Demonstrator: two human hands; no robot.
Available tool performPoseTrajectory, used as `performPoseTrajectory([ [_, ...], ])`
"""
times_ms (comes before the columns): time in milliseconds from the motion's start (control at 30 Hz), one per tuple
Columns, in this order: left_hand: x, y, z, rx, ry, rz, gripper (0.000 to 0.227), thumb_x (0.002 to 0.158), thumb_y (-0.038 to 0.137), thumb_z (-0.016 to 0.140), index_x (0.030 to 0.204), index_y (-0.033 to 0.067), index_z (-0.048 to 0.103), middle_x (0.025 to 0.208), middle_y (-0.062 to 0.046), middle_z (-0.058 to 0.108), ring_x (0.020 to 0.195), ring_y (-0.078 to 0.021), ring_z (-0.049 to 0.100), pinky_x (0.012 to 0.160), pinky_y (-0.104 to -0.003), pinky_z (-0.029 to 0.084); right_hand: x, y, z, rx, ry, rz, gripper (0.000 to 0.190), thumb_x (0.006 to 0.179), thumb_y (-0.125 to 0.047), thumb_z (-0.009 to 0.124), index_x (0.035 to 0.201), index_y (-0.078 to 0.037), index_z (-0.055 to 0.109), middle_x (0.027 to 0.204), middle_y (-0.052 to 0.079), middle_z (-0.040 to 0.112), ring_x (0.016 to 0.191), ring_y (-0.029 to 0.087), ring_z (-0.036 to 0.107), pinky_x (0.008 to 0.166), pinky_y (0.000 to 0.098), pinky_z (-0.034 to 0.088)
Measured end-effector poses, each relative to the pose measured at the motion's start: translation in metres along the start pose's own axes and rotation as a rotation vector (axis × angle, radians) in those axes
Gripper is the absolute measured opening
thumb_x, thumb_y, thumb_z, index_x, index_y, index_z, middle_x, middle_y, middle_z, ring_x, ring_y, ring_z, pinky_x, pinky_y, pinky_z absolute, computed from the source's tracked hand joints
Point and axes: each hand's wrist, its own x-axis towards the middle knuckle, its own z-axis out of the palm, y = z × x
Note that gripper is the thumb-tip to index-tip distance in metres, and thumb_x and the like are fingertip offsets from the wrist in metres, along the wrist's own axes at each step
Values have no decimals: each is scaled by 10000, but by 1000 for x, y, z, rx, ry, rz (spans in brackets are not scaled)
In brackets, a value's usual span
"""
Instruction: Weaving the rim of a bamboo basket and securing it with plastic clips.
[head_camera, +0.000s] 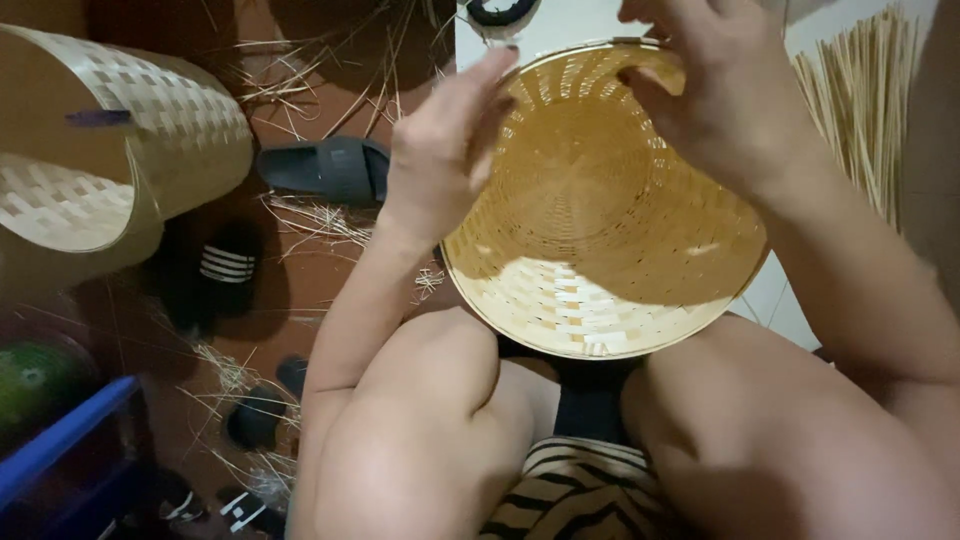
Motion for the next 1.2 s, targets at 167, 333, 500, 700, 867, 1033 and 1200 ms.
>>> performPoseTrajectory([
  [167, -7, -13, 3, 301, 9, 160, 519, 1031, -55, 678, 1493, 135, 536, 1174, -137, 722, 969, -258, 761, 852, -328, 642, -17, 11, 2, -129, 83, -146, 218, 934, 86, 752, 1099, -23, 658, 1021, 98, 665, 930, 273, 681, 791, 368, 543],
  [333, -3, -6, -7, 303, -34, 254, 579, 900, -156, 648, 1434, 59, 587, 1178, -162, 705, 935, -268, 733, 832, -352, 626, -21, 17, 4, -66, 102, -177, 184, 971, 115, 745, 1070, -28, 684, 1028, 83, 669, 902, 235, 680, 781, 321, 545],
  [500, 2, -5, -16, 278, -151, 289, 611, 845, -166, 645, 1427, 14, 591, 1188, -179, 701, 932, -277, 725, 826, -371, 608, -23, 18, 1, -58, 87, -148, 158, 999, 95, 740, 1059, -41, 686, 1046, 60, 675, 959, 251, 696, 813, 322, 559],
  [700, 4, 2, -7, 164, -60, 160, 529, 990, -133, 684, 1473, 42, 557, 1220, -150, 700, 1016, -291, 734, 887, -373, 605, -17, 13, 3, 8, 29, -35, 172, 1042, 52, 706, 1197, 2, 651, 1052, 128, 723, 923, 307, 696, 793, 407, 546],
  [867, 6, -5, -9, 212, -135, 242, 538, 943, -155, 649, 1445, 20, 568, 1222, -182, 700, 1010, -314, 735, 882, -378, 615, -16, 12, 6, -152, 88, -78, 215, 1010, 3, 715, 1208, -24, 636, 961, 138, 711, 1003, 362, 710, 855, 450, 559],
  [1033, 5, 1, -16, 201, -151, 298, 499, 898, -150, 625, 1373, -2, 586, 1257, -203, 704, 1059, -326, 737, 901, -375, 622, -27, 21, 17, -153, 87, 68, 176, 1073, -35, 710, 1241, -50, 659, 1013, 149, 724, 963, 337, 718, 850, 432, 563],
  [1200, -12, 12, -24, 262, -47, 130, 315, 1001, -111, 681, 1299, -8, 668, 1204, -203, 713, 1081, -331, 747, 925, -368, 609, -40, 16, -34, 345, 16, 237, 286, 1009, -82, 617, 1289, -31, 644, 1060, 161, 736, 928, 238, 726, 770, 377, 576],
])
